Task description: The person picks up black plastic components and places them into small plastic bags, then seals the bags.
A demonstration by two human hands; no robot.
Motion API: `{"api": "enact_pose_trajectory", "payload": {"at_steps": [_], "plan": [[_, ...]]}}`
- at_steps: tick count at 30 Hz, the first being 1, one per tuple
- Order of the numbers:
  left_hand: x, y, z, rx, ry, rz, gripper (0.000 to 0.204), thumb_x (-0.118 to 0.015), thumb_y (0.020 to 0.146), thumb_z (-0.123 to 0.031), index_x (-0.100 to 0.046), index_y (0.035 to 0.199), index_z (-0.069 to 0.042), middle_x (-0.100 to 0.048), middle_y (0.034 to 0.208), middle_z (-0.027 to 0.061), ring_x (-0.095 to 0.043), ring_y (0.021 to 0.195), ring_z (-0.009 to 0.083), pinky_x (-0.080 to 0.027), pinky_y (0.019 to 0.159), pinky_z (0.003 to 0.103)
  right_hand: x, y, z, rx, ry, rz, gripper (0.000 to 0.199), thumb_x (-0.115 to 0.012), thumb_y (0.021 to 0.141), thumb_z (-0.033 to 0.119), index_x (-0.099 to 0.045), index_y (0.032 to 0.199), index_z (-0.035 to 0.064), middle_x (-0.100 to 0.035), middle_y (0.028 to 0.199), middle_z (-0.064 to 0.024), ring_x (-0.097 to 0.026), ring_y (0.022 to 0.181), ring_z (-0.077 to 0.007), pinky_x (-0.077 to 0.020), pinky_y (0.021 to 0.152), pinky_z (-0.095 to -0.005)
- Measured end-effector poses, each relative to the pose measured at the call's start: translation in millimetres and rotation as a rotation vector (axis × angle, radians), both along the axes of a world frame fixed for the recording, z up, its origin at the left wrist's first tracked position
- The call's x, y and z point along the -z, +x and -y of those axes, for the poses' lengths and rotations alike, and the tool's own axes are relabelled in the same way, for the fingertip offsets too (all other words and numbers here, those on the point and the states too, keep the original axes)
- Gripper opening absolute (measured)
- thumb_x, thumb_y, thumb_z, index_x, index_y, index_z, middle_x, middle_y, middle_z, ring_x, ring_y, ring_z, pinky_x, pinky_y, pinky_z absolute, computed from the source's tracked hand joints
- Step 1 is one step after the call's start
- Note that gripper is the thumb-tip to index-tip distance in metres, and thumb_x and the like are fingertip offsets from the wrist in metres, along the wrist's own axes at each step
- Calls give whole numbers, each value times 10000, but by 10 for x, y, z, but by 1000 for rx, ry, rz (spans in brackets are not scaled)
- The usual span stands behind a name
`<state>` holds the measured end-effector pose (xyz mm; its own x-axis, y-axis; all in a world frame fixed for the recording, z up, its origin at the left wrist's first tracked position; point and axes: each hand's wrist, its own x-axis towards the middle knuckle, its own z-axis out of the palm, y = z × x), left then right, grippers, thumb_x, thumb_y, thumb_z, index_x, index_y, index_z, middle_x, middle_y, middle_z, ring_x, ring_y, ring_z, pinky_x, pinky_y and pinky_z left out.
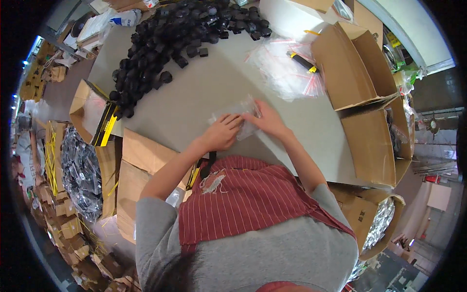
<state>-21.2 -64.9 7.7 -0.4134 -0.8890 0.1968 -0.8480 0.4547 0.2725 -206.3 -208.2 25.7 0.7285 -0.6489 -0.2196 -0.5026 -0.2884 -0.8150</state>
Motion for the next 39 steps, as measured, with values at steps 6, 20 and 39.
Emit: {"api": "enact_pose_trajectory", "payload": {"at_steps": [6,20,39], "plan": [[67,98,-140,-54,-36,-95,306,-639,745,-134,-619,1006,25,-511,1375,208,-448,1306,352,-349,1088,474,179,248,44,-73,-257,-41,476,-632,907,389,-564,1203,22,-685,883,-142,-664,804,-294,-511,724,-406],[-306,84,-106,-635,106,-871,309,-704,857,-178,-633,1128,-48,-665,1125,174,-641,1044,321,-504,877,399,-349,394,-375,-17,438,357,328,-568,992,298,-667,1025,-13,-668,965,-75,-582,879,-122,-458,801,-290],[353,-75,-410,-862,24,-1112,125,-568,964,-80,-600,1061,-7,-653,890,83,-608,826,153,-485,743,302,-286,-236,1554,543,-970,25,144,-669,851,150,-571,831,45,-659,796,-164,-646,767,-371,-508,670,-480]]}}
